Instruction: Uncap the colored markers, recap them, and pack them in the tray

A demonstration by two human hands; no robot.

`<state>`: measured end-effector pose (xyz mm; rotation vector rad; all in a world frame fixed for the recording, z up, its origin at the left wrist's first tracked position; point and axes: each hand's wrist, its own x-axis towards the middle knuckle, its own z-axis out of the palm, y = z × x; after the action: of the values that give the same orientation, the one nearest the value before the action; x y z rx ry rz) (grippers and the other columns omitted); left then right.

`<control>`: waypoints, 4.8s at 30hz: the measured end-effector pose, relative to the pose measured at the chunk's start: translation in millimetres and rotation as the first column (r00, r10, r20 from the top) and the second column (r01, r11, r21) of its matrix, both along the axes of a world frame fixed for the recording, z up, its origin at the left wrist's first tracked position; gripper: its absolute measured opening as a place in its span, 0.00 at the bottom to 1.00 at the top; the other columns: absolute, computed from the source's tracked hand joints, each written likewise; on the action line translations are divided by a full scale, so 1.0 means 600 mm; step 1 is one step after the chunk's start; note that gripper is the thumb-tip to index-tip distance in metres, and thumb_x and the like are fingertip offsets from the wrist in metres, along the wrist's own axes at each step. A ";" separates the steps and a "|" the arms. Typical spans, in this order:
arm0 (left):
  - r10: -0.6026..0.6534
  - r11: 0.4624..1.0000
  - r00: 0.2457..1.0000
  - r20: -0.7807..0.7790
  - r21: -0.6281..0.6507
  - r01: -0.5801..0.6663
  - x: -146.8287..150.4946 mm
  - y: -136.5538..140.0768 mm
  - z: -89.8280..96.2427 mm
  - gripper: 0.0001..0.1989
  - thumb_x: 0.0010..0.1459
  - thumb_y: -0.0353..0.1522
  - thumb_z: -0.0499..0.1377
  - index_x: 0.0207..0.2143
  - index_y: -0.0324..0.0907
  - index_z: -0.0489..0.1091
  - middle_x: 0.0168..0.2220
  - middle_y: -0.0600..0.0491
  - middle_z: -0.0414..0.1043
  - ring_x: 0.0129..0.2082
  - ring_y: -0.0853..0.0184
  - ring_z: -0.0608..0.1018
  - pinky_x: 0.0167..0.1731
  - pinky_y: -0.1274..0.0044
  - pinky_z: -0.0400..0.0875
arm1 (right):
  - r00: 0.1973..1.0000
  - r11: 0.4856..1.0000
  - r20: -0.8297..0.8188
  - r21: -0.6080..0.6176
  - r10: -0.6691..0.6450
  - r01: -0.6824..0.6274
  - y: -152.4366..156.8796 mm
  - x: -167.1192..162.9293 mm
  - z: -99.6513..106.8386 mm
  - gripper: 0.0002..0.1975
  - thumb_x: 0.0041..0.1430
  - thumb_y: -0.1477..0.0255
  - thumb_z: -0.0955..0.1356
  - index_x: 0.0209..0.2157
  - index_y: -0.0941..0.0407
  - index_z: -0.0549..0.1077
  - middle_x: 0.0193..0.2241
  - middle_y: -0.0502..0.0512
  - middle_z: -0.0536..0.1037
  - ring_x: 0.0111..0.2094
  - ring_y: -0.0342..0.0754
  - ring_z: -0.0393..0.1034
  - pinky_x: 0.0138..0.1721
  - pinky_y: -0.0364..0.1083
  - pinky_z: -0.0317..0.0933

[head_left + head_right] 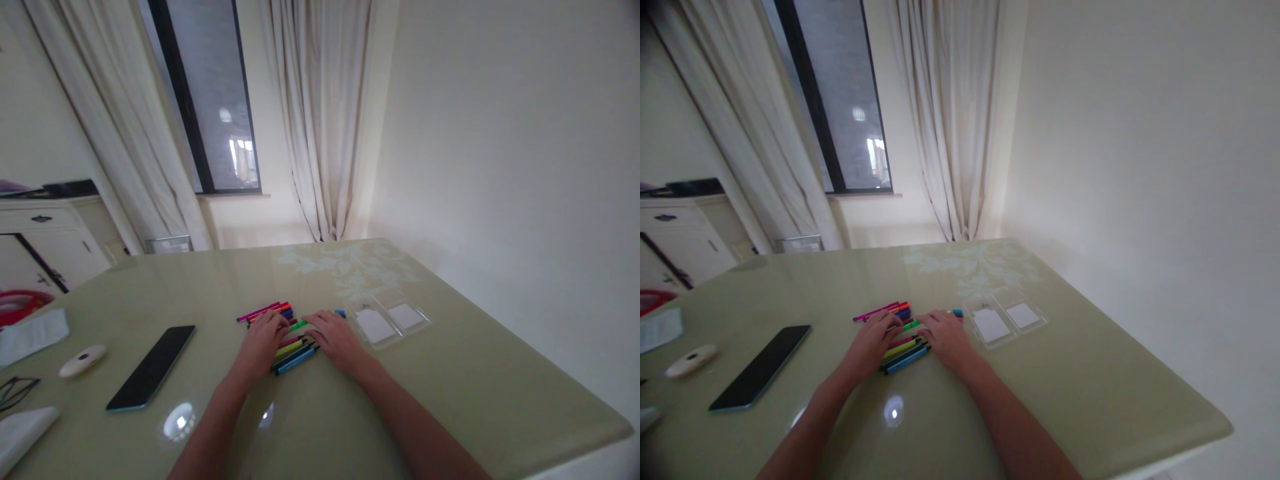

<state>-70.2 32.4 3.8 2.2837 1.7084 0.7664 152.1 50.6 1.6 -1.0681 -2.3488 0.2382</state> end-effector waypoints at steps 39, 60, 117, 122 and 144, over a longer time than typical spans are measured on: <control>0.031 0.999 0.999 0.032 -0.025 -0.030 -0.020 0.006 -0.010 0.14 0.68 0.36 0.52 0.38 0.44 0.77 0.42 0.48 0.78 0.45 0.58 0.78 0.49 0.69 0.69 | 0.904 0.937 0.253 0.041 -0.345 0.347 0.065 0.047 -0.004 0.13 0.69 0.76 0.63 0.46 0.54 0.79 0.43 0.59 0.82 0.47 0.54 0.71 0.48 0.50 0.56; -0.045 0.998 0.995 0.085 -0.035 0.048 0.015 -0.010 0.002 0.15 0.70 0.37 0.47 0.46 0.47 0.72 0.47 0.50 0.79 0.47 0.59 0.79 0.49 0.69 0.69 | 0.995 0.995 0.032 0.039 0.095 -0.096 0.027 0.027 0.007 0.12 0.70 0.75 0.65 0.48 0.53 0.79 0.42 0.56 0.81 0.45 0.48 0.74 0.49 0.44 0.64; 0.045 0.997 0.990 -0.134 -0.054 -0.052 -0.062 0.014 -0.027 0.14 0.67 0.38 0.53 0.40 0.46 0.79 0.44 0.49 0.78 0.47 0.59 0.78 0.49 0.69 0.69 | 0.987 0.982 -0.015 -0.102 -0.160 0.158 0.029 0.044 0.009 0.05 0.66 0.75 0.67 0.41 0.55 0.76 0.41 0.55 0.79 0.42 0.49 0.74 0.45 0.45 0.64; 0.202 0.979 0.977 -0.063 0.031 -0.200 -0.066 0.019 -0.025 0.15 0.68 0.36 0.51 0.44 0.44 0.77 0.45 0.47 0.78 0.47 0.59 0.77 0.51 0.70 0.68 | 0.966 0.972 0.131 -0.049 -0.221 0.229 0.024 0.032 0.003 0.07 0.67 0.73 0.67 0.41 0.54 0.79 0.43 0.56 0.76 0.43 0.48 0.72 0.45 0.44 0.63; -0.058 0.994 0.998 0.012 0.098 0.056 0.016 -0.011 0.010 0.10 0.68 0.34 0.54 0.45 0.47 0.74 0.47 0.50 0.79 0.49 0.59 0.78 0.52 0.67 0.68 | 0.998 0.994 -0.056 0.106 0.002 0.004 0.009 0.005 -0.005 0.10 0.70 0.70 0.67 0.48 0.54 0.79 0.41 0.55 0.81 0.44 0.48 0.74 0.48 0.44 0.65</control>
<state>-60.7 25.7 9.6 2.3726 1.6260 0.8710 155.3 55.8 -1.4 -0.9998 -2.2843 0.1395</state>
